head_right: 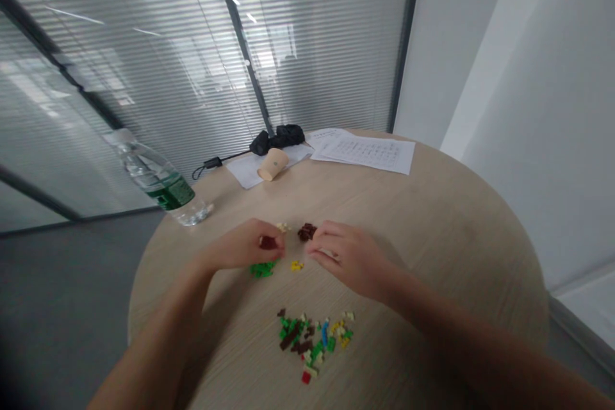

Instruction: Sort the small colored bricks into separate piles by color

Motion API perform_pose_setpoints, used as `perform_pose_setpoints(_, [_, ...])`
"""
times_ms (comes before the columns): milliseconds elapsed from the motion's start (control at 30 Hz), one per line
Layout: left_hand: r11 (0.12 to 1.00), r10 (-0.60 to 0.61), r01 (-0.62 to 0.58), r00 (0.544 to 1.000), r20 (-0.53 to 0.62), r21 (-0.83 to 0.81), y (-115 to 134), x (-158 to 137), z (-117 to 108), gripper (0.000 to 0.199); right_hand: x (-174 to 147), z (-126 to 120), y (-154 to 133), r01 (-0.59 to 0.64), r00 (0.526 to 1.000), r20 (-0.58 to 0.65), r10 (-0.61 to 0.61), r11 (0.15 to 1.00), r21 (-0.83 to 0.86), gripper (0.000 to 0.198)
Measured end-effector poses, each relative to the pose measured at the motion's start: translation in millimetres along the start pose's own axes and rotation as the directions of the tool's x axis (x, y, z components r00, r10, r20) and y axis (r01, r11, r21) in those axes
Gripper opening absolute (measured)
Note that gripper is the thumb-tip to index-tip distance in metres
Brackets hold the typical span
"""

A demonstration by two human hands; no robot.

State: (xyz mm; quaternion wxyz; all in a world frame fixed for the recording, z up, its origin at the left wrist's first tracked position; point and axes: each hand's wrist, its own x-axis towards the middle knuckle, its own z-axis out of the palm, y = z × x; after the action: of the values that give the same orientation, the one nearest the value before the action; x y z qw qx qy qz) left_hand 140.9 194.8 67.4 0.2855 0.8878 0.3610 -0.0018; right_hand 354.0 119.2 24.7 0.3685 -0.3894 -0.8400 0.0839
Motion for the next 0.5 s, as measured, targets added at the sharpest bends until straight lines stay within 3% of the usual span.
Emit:
perform_pose_setpoints(67, [0.973,-0.122,0.123,0.992,-0.016,0.197,-8,-6,-7,0.017,-1,1,1,0.015,0.994,0.105,-0.014,1.000,-0.016,0.017])
perform_pose_setpoints(133, [0.941,-0.190,0.185,0.982,-0.013,0.283,-13,-9,-11,0.019,-2,3,1,0.022,0.977,0.212,-0.018,1.000,-0.020,0.016])
perform_pose_setpoints(300, [0.920,-0.251,0.235,0.968,0.010,0.313,-15,-7,-7,0.020,-3,6,-6,0.063,0.909,0.403,-0.105,0.991,0.114,0.013])
perform_pose_setpoints(500, [0.933,-0.245,0.233,0.970,0.009,0.274,-16,-7,-8,0.019,-5,10,-11,0.074,0.874,0.456,-0.166,0.974,0.212,0.013])
